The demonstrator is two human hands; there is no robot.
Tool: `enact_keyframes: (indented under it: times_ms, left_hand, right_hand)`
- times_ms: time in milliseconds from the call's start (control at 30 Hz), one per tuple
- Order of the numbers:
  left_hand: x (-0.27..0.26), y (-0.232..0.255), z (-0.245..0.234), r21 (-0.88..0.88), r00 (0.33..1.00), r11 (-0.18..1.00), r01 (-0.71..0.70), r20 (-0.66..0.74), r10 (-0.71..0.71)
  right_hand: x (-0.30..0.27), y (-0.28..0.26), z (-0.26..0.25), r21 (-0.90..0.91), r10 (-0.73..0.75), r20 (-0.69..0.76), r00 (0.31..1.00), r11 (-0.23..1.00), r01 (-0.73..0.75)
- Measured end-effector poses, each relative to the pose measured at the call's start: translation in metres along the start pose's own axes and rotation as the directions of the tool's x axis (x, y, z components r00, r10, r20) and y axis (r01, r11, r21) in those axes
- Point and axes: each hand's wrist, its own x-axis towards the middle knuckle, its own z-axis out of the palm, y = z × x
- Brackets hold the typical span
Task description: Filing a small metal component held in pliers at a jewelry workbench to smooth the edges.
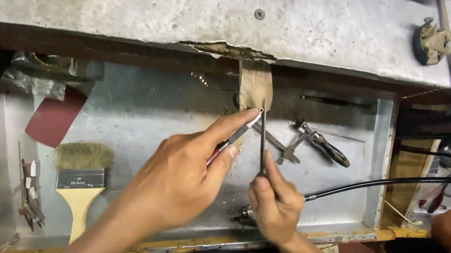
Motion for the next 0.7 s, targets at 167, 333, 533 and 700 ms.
enact_keyframes:
  times_ms: [167,333,533,700]
  left_hand:
    - [0.004,0.002,-0.015,0.006,0.99,0.999,0.053,0.134,-0.053]
    - [-0.002,-0.005,0.0,0.093,0.994,0.99,-0.109,-0.004,0.11]
    - [-0.007,-0.013,0.021,0.827,0.867,0.555,-0.087,-0.211,0.451]
    - [-0.006,-0.012,0.019,0.981,0.751,0.188,0.054,-0.164,0.639]
  right_hand:
    - [0.069,-0.008,-0.043,-0.205,-0.098,0.255,0.962,0.967,0.153]
    - [0.087,-0.043,-0.052,-0.281,-0.053,0.282,0.958,0.95,0.135]
    - [0.075,-0.065,-0.043,-0.363,-0.003,0.193,0.981,0.929,0.075]
    - [0.075,-0.074,-0.038,-0.338,0.104,0.294,0.95,0.941,0.001]
